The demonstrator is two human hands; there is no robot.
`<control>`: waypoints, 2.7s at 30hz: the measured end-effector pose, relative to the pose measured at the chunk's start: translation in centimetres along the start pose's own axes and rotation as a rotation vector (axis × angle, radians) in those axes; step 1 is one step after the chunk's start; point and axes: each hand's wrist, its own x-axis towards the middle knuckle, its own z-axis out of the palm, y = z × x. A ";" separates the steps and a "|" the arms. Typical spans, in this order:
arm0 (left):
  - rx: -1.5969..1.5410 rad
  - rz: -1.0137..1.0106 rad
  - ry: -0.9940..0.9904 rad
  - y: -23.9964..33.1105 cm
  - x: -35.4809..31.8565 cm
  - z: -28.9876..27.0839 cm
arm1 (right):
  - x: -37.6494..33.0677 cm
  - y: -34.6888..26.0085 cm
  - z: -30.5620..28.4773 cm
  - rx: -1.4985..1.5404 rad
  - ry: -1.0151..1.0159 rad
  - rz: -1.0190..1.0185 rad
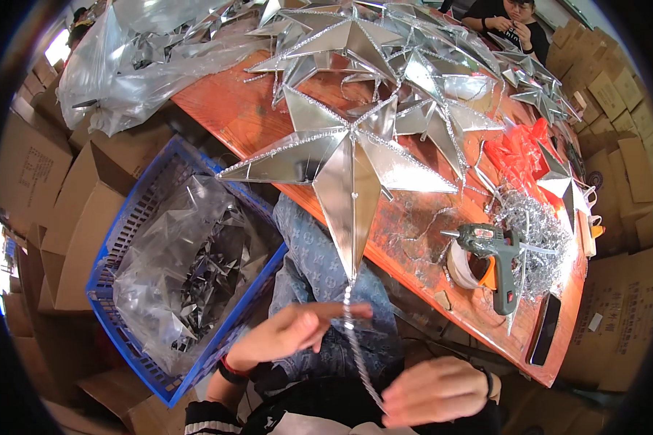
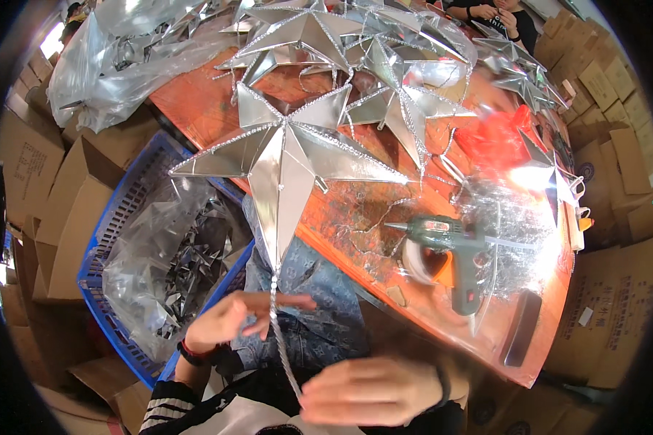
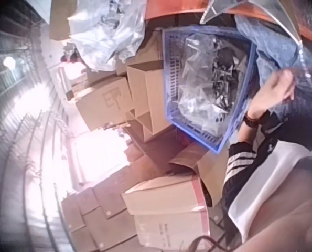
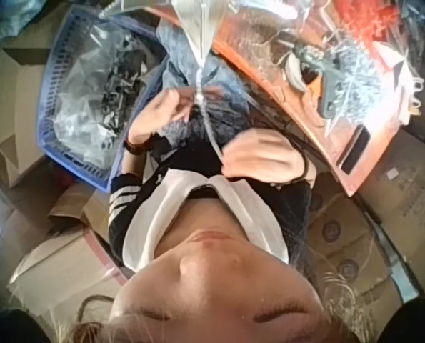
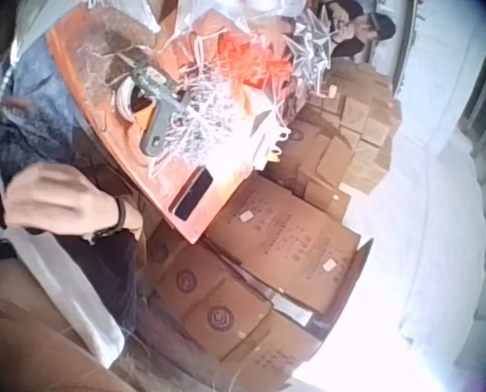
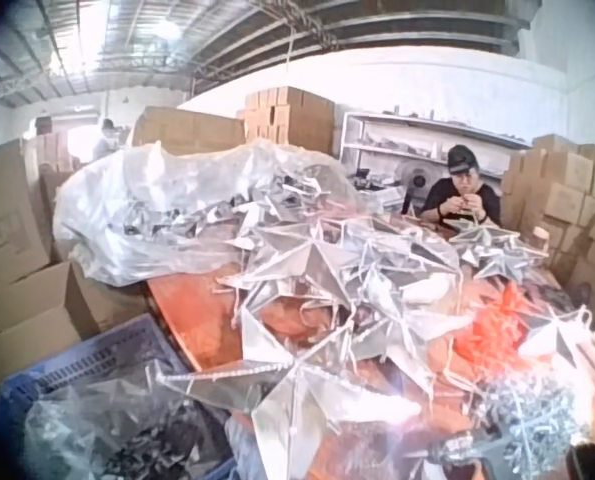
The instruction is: Decorate silver star ornaments by gluing silver beads and trim to the edges with a glue gun.
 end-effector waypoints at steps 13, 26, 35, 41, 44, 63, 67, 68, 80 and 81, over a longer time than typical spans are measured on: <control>-0.628 0.165 0.122 1.0 5.9 -0.2 | 3.2 -4.5 -5.7 0.050 0.105 0.176; -0.605 0.138 0.089 1.9 6.1 -0.2 | 12.7 3.2 -11.4 -0.224 0.249 0.653; -0.585 0.096 0.094 1.9 6.1 -0.5 | 13.0 11.0 -10.2 -0.153 0.177 0.682; -0.420 0.042 0.193 3.0 5.2 -1.0 | 13.2 11.9 -9.1 -0.096 0.205 0.655; -0.220 0.101 0.318 2.9 4.9 -1.6 | 13.2 11.2 -9.1 -0.103 0.227 0.735; 1.281 0.686 0.713 8.0 6.5 -4.1 | 12.4 11.6 -9.2 -0.181 0.193 0.662; 1.359 0.656 0.728 7.8 6.8 -4.0 | 12.3 11.9 -9.1 -0.178 0.198 0.689; 1.397 0.652 0.745 7.9 6.8 -3.8 | 12.3 12.0 -9.1 -0.184 0.200 0.686; 1.426 0.651 0.755 7.9 7.1 -4.0 | 12.2 11.9 -9.1 -0.228 0.237 0.669; 1.421 0.651 0.756 7.9 7.1 -4.0 | 12.2 12.0 -9.1 -0.217 0.236 0.678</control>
